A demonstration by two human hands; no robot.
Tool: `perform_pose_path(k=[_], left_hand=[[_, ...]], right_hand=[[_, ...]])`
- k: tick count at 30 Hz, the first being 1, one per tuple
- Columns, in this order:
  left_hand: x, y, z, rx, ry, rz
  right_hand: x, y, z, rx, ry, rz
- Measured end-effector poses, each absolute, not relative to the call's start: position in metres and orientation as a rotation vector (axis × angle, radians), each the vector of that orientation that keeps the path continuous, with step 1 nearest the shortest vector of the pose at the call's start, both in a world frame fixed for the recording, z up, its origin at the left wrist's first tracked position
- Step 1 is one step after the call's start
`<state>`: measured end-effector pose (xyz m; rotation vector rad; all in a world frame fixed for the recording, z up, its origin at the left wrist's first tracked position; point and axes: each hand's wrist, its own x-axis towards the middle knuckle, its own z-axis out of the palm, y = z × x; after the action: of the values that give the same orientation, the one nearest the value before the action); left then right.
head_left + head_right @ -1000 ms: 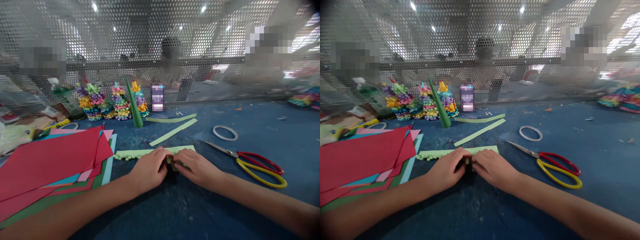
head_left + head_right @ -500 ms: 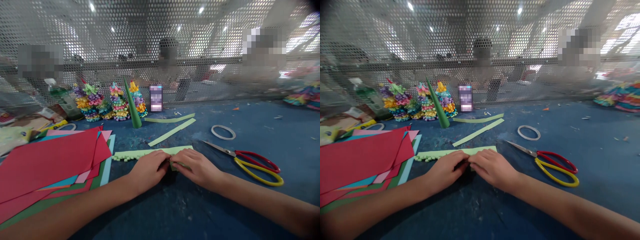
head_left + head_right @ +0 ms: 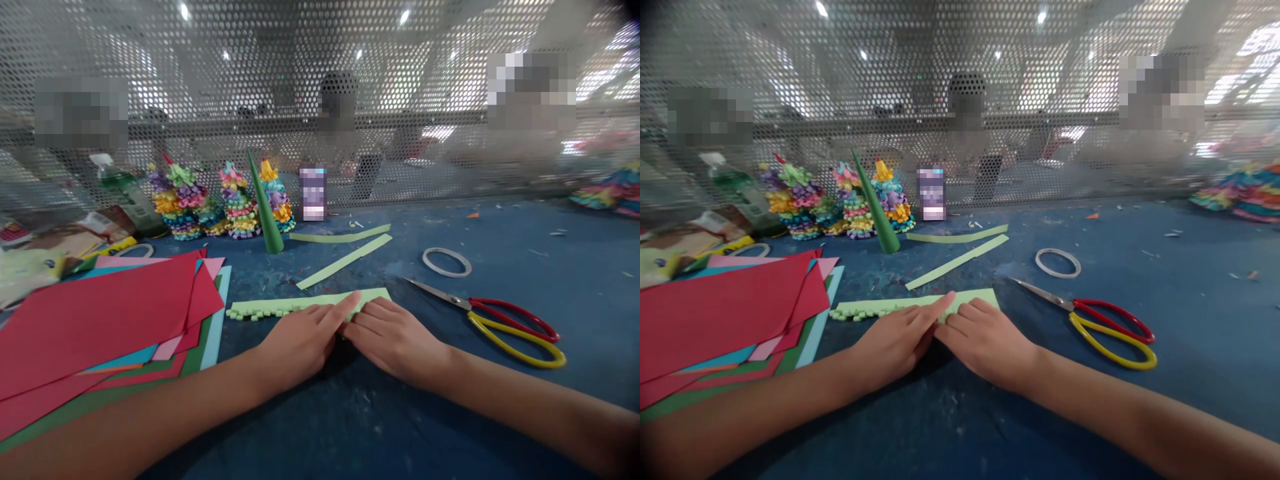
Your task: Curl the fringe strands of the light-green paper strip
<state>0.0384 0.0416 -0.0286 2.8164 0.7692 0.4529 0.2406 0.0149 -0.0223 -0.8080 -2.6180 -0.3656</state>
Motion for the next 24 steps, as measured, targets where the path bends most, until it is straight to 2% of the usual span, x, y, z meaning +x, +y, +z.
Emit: perform_pose_path(k=[9, 18, 21, 24], left_hand=[[0.042, 0.039, -0.021, 2.855, 0.834, 0.344], [0.039, 0.040, -0.020, 2.712, 0.939, 0.499], [0.040, 0.037, -0.018, 2.818, 1.016, 0.427], [0.043, 0.035, -0.015, 2.936, 1.064, 0.269]], right_hand=[[0.240, 0.019, -0.027, -0.917, -2.556, -0.256], [0.238, 0.027, -0.025, -1.152, -2.437, 0.179], [0.240, 0.031, -0.024, -1.174, -2.406, 0.317], [0.245, 0.037, -0.026, -1.190, -2.184, 0.635]])
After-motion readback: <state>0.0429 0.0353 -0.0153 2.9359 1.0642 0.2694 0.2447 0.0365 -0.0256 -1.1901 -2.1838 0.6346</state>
